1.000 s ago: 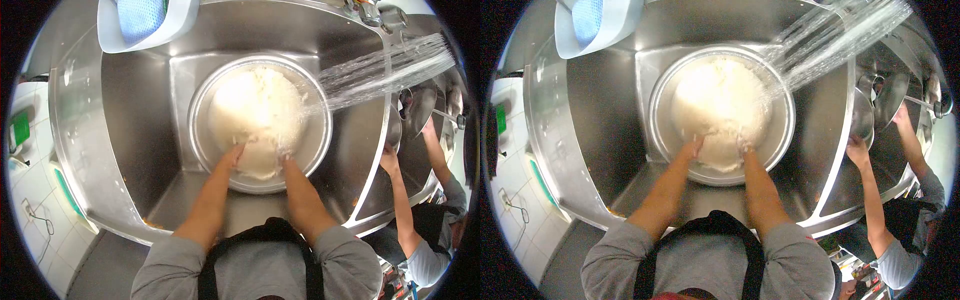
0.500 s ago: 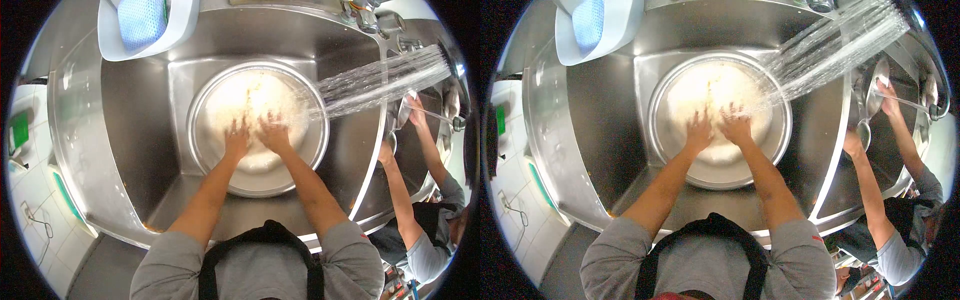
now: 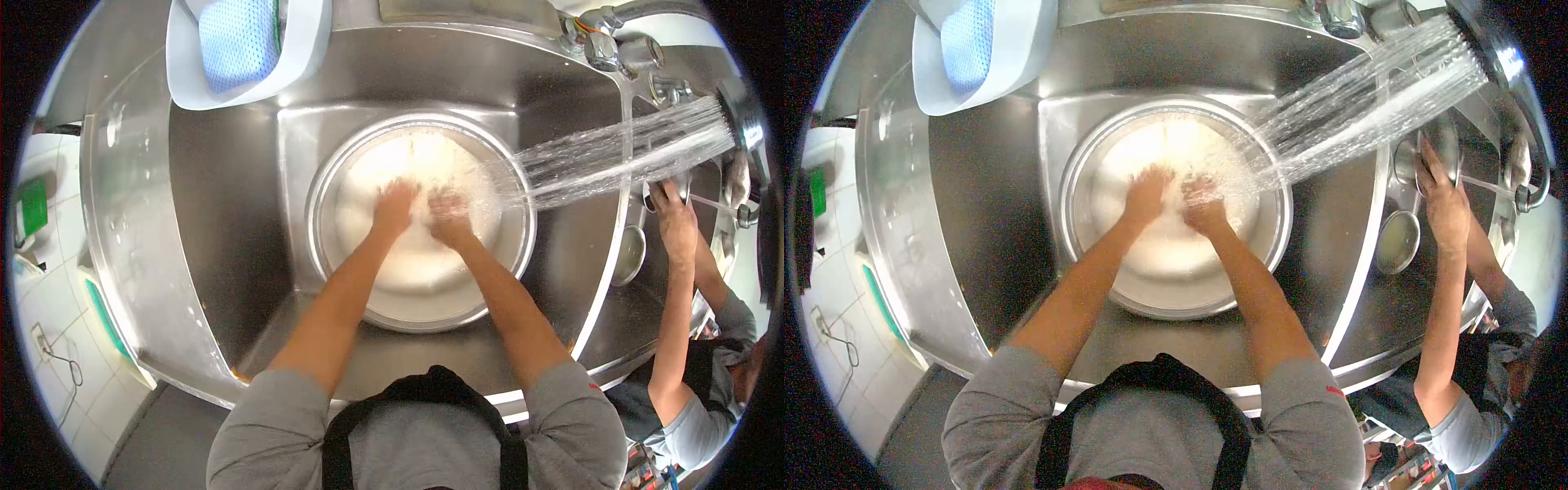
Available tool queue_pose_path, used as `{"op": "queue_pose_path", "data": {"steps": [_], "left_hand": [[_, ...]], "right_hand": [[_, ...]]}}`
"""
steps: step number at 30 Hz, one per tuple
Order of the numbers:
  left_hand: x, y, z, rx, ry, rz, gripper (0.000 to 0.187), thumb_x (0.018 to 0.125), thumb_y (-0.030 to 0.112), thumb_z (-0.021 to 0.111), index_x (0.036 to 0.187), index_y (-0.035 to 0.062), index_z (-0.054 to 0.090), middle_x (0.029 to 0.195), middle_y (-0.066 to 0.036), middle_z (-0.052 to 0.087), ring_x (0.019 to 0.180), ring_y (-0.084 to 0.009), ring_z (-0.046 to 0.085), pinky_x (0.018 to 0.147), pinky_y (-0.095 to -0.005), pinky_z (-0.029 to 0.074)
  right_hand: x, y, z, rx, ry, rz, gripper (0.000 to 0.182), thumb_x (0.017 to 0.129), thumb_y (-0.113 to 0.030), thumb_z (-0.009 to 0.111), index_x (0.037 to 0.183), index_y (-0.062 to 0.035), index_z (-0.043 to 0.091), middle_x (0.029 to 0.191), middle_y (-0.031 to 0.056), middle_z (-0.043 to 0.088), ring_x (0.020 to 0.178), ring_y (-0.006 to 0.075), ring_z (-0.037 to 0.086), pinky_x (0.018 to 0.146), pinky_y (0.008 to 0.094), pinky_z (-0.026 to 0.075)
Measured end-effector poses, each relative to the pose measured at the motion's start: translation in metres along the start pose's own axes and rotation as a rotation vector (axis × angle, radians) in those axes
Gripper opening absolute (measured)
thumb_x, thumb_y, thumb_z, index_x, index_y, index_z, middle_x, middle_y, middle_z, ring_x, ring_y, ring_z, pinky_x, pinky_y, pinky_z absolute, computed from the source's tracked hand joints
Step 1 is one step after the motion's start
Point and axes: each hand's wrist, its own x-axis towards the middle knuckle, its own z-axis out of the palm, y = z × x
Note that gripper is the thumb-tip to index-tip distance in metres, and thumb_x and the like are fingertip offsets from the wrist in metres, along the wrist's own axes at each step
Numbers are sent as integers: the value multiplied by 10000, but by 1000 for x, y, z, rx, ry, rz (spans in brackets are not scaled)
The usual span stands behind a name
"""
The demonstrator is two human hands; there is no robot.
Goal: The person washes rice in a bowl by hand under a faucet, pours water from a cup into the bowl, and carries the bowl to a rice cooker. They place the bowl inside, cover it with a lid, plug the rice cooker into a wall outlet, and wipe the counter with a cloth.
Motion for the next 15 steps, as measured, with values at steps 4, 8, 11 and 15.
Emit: {"op": "queue_pose_path", "data": {"steps": [4,8,11,15], "left_hand": [[-3,12,-48,10,-565,-35,281,708,78,517,984,93,565,1103,-116,490,1053,-264,455,870,-394,371],[81,21,-94,147,-195,20,175,712,88,504,861,72,595,972,-119,571,978,-253,513,770,-379,427],[102,-21,-48,134,-15,88,163,720,98,496,846,63,594,972,-136,573,910,-264,548,735,-390,440],[61,-78,-27,-167,-72,-138,343,785,272,475,1042,49,518,933,-231,558,893,-344,538,763,-418,432]], "right_hand": [[5,24,-31,522,-269,-210,593,792,-361,484,1285,-96,288,1334,116,252,1245,222,199,1044,350,99],[73,27,-84,282,566,-174,310,855,-203,392,1098,-29,471,1075,95,523,981,214,503,816,316,430],[73,34,-90,-192,520,-122,304,846,-274,429,1055,-58,472,968,108,538,824,206,536,726,299,455],[44,84,-3,81,401,-70,381,834,-330,421,1099,-59,457,1028,130,508,973,275,476,805,377,387]]}}
